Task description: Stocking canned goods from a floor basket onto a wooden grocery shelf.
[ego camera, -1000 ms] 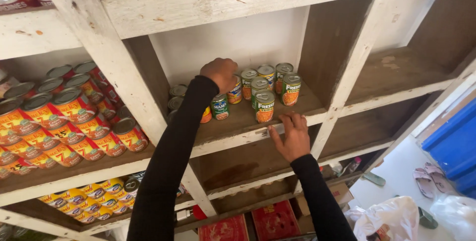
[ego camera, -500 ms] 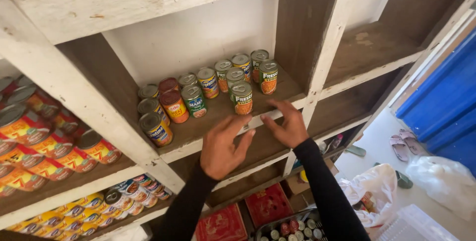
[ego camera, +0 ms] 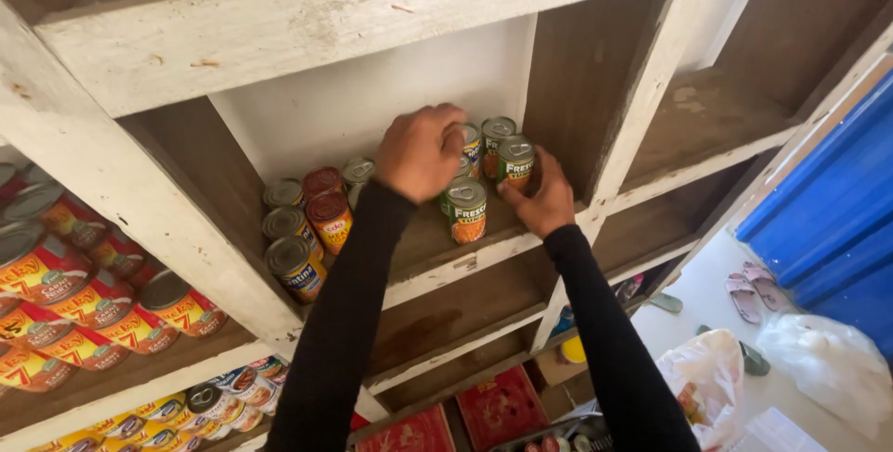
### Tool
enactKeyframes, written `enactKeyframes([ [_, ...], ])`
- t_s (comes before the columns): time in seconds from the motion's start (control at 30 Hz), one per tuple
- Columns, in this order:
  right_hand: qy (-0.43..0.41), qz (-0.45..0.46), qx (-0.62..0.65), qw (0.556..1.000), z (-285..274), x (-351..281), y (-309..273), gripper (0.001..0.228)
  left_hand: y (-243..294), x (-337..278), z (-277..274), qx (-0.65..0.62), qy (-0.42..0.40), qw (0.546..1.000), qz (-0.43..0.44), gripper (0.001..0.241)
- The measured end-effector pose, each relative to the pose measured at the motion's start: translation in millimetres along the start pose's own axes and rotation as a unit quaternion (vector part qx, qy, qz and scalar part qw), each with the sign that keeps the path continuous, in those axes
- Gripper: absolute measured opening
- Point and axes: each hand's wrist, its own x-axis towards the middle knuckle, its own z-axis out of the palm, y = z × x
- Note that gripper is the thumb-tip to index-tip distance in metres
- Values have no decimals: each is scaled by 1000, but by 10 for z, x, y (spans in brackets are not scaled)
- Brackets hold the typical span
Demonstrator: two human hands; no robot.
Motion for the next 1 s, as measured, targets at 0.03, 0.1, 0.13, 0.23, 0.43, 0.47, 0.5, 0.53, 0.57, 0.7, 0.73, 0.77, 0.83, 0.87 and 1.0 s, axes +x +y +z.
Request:
enactKeyframes([
  [0.03,0,-3,1,1000,20,-4,5,84,-95,122,58,2,3,1000,1,22],
  [0.1,27,-46,-77,996,51,-50,30,79,-281,346,193,80,-95,991,-51,17],
  [0.13,27,-45,-77,996,54,-70,18,79,-262,311,194,80,-95,991,-52,17],
  [0.23,31,-32,-101,994,36,-54,-65,77,-187,167,173,119,-143,980,-73,18],
  [0.43,119,-28,17,992,65,-349,-94,52,-14,-878,380,-29,83,973,-215,48],
  [0.47,85,-13,68,994,73,-388,-160,45,-156,-1065,579,-134,93,963,-214,57],
  [0.5,46,5,118,992,77,-459,-225,42,-288,-1283,786,-237,103,942,-215,67],
  [0.53,42,2,118,992,136,-409,-240,42,-349,-1250,900,-237,107,941,-217,67],
  [0.57,-30,37,181,982,211,-391,-259,56,-412,-1254,1006,-302,109,915,-243,68],
  [0.7,-190,201,394,876,444,-186,-254,93,-354,-1055,1076,-453,125,822,-322,70],
  [0.73,-196,200,395,875,493,-166,-225,93,-366,-1059,1097,-451,129,822,-323,70],
  [0.77,-209,220,430,850,518,-134,-185,96,-367,-1045,1137,-438,136,828,-322,72],
  [0.83,-223,239,463,824,552,-104,-149,99,-381,-1018,1240,-426,143,834,-320,74],
  [0.87,-226,230,465,824,560,-106,-152,99,-393,-1003,1304,-407,148,844,-316,77],
  [1.0,-231,190,421,856,560,-64,-191,98,-417,-890,1470,-352,162,872,-298,87],
])
